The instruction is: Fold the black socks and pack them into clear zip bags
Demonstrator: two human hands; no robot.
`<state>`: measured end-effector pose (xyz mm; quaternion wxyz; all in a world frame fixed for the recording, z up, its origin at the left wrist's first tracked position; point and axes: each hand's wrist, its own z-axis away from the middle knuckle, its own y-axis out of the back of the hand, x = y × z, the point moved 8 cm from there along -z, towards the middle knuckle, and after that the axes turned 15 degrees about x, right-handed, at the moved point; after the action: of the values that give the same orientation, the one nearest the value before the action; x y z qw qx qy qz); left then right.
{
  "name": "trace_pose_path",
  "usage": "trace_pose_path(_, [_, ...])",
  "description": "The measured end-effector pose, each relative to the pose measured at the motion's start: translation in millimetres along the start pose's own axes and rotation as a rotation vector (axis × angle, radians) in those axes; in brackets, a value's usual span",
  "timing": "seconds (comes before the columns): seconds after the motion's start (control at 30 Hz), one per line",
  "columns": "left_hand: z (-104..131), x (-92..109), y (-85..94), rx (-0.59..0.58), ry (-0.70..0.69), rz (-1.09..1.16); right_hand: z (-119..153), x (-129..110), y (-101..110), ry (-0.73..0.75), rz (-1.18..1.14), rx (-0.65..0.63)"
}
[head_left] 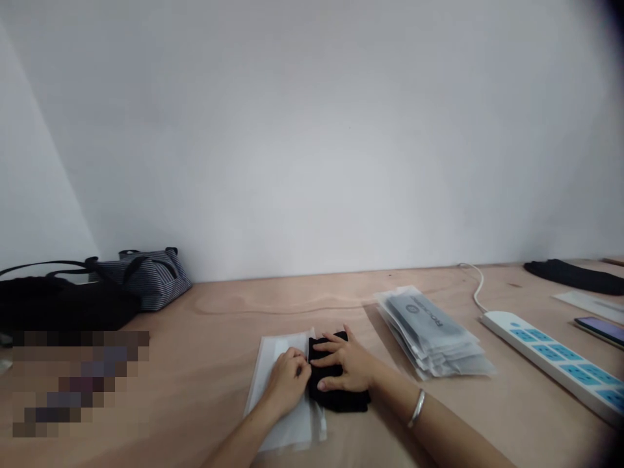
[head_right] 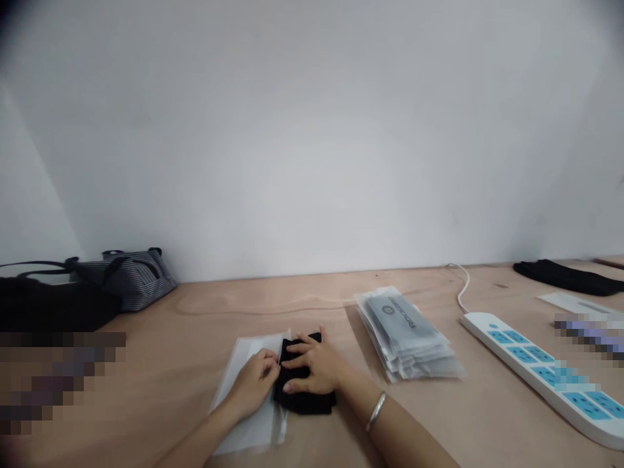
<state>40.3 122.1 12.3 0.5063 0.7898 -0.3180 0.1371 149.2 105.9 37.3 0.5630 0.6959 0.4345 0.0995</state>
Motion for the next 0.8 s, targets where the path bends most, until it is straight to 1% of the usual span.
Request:
trace_pose_path(0.1, [-1,3,1.3,0.004,-0.007,0.026,-5,3,-7,-0.020,0.011,-0.021])
trace_pose_path(0.2, [-4,7,2.3,0.007,-0.023,0.042,-11,5,-15,-0.078,0.017,-0.044])
trace_pose_path(0.23, [-5,9,2.8,0.005,-0.034,0.045,-13,4,-17,-0.098,0.018,-0.033])
trace_pose_path(0.3, [-6,15,5.5,-0.005,-0.070,0.046,-18,0,-19,-0.135,0.015,0.051])
trace_pose_path(0.37, [-5,21,11.2,-0.026,-0.123,0.043,-20,-7,-17,-0.170,-0.007,0.185])
trace_pose_path(0.43, [-3,30,19.4,-0.063,-0.193,0.040,-15,-16,-13,-0.195,-0.063,0.288])
trace_pose_path(0.47, [-2,34,23.8,-0.087,-0.228,0.044,-11,-21,-12,-0.207,-0.093,0.310])
trace_pose_path(0.53, [3,44,30.3,-0.148,-0.330,0.023,1,-30,-7,-0.225,-0.113,0.303])
trace_pose_path(0.6, [8,55,32.8,-0.193,-0.469,-0.072,16,-36,2,-0.232,-0.041,0.285])
trace_pose_path(0.67, [13,61,32.8,-0.188,-0.587,-0.208,29,-41,13,-0.199,0.062,0.275])
trace_pose_path(0.73, [16,62,33.8,-0.140,-0.623,-0.287,37,-43,20,-0.128,0.115,0.254])
trace_pose_path(0.8, [21,58,37.0,-0.094,-0.607,-0.264,41,-41,20,-0.041,0.116,0.197])
